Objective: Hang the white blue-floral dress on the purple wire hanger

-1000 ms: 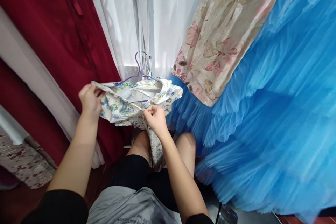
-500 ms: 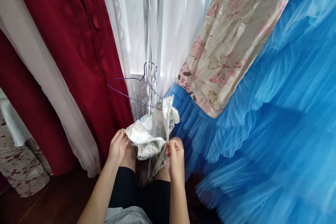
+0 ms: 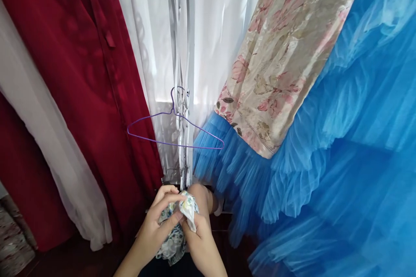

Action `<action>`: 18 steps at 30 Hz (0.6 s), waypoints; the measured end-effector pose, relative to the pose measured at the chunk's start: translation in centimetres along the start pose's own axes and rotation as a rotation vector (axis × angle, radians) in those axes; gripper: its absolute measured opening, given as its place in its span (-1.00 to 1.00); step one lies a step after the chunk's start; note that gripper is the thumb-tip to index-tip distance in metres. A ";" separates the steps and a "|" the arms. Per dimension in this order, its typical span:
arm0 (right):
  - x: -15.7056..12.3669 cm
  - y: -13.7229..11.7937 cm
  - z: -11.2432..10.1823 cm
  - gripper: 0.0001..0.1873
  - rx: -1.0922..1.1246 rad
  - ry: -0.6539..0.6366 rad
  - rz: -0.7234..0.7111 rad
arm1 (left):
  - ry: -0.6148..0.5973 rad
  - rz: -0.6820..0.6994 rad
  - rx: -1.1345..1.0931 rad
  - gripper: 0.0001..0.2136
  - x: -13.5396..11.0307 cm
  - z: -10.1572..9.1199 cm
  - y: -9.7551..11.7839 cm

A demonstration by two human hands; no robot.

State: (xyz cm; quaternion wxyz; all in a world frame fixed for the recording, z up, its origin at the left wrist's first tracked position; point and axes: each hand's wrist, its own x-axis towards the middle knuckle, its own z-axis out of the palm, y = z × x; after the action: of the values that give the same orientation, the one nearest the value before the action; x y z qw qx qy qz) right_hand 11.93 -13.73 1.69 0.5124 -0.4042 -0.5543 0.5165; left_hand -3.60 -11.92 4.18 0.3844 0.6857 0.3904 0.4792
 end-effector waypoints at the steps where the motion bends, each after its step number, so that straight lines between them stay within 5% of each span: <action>1: -0.3 -0.1 -0.3 -0.55 0.019 0.001 0.040 | -0.040 -0.047 0.005 -0.61 -0.1 -0.3 -0.9; 6: -2.3 -0.8 -1.8 -0.37 0.123 0.145 0.202 | -0.415 -0.340 -0.071 -0.39 -2.1 -1.8 -6.0; 11: -3.0 -1.2 -4.0 -0.36 0.077 0.165 0.300 | -0.519 -0.292 -0.134 -0.56 -2.3 -2.7 -6.7; 15: -3.9 -1.9 -6.3 -0.50 0.094 0.321 0.306 | -0.358 -0.355 -0.376 -0.55 -1.7 -3.6 -5.0; 18: -4.1 -2.9 -8.6 -0.58 0.048 0.297 0.287 | -0.277 -0.313 -0.271 -0.61 -0.9 -4.6 -3.7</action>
State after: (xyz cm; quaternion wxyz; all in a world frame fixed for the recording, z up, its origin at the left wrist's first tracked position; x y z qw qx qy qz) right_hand 21.28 -16.82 3.43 0.5190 -0.5384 -0.3972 0.5320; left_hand -8.80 -10.60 1.64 0.5922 0.6182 0.3676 0.3633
